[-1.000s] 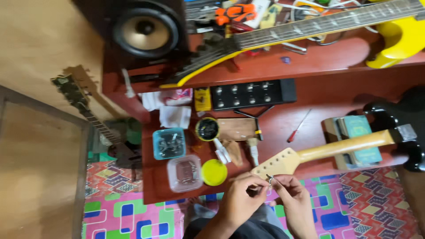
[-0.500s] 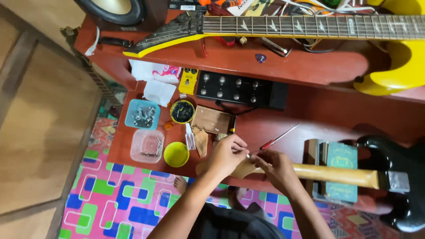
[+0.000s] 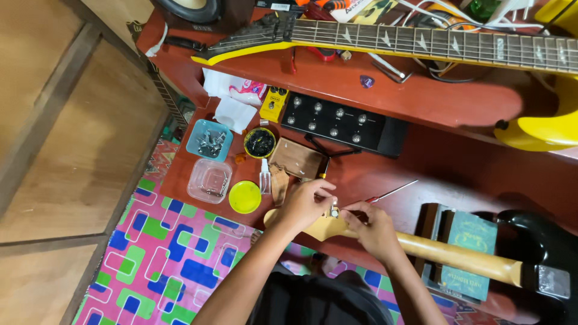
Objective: The person installs tuning pegs onto a guitar headstock using a screwdriver. They pick up each peg, place it into the headstock, and tighten the screws one by one. The person then attaches the guitar neck to the body and secures it with a wrench.
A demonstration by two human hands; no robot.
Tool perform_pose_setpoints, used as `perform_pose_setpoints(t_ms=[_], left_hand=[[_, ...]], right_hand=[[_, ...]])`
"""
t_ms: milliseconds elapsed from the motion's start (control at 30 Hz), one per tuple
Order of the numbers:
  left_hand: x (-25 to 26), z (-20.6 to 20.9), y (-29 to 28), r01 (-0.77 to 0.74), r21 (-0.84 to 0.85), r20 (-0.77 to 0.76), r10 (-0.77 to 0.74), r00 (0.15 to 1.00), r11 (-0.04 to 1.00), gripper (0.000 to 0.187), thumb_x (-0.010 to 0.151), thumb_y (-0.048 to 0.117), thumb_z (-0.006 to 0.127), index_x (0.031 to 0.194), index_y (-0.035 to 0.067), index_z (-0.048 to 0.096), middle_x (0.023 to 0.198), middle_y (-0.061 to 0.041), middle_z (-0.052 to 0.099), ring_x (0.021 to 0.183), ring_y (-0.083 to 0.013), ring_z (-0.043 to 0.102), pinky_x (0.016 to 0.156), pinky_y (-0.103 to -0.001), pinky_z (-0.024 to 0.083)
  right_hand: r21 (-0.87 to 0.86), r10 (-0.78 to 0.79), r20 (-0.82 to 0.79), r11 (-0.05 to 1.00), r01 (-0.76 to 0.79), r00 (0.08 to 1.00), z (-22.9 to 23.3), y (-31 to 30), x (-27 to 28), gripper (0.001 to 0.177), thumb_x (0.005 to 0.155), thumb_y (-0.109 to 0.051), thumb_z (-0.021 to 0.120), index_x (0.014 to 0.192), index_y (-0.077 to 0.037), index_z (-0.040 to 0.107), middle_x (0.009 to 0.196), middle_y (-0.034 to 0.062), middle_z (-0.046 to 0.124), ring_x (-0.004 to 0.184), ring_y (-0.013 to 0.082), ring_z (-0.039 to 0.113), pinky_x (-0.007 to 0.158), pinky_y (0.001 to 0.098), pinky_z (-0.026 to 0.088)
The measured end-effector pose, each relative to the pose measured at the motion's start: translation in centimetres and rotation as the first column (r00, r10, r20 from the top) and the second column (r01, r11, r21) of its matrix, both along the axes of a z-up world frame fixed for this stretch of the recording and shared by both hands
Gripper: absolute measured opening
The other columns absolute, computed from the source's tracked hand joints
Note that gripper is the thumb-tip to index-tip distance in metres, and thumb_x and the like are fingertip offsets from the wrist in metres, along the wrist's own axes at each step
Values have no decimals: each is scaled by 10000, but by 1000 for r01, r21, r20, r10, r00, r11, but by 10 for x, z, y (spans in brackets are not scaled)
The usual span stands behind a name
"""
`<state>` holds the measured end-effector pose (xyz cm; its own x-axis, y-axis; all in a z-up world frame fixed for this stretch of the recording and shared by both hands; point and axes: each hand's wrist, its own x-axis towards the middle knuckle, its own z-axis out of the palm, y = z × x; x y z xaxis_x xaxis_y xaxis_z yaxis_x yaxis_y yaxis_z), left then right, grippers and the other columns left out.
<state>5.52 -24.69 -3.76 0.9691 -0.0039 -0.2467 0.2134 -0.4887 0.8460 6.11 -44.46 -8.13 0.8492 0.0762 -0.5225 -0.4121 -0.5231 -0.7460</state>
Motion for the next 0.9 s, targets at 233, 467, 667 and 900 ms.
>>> perform_pose_setpoints(t_ms=[233,467,667,900], left_hand=[[-20,38,12,9,177,-254,37,966,984,415,913,459,629,1288,294,688,1171,78,751,1140,-187,631,842,-405,534],[-56,28,94,-257,152,145,236,961,954,298,938,358,650,1124,152,759,991,11,801,902,-145,765,818,-288,579],[-55,-4,232,-459,195,240,412,879,867,212,916,229,662,1062,140,786,1029,-33,820,895,-172,786,809,-306,606],[-10,-53,332,-367,112,-21,372,928,923,492,918,511,587,1273,182,676,966,-33,816,783,-154,775,697,-295,605]], right_hand=[[-60,210,224,978,-201,952,25,-14,-23,227,886,-305,738,1072,-201,818,1047,-46,831,975,110,763,869,262,536],[-53,214,165,977,-208,963,93,48,-19,285,893,-375,681,1058,-192,825,1004,-60,857,799,88,744,721,254,536],[-196,388,232,917,-348,892,113,161,-19,266,876,-451,692,1110,-346,760,815,-68,796,616,139,714,637,313,518],[-524,509,372,805,-277,776,64,304,18,248,891,-330,670,1129,-319,741,1099,-114,784,759,268,769,627,474,588]])
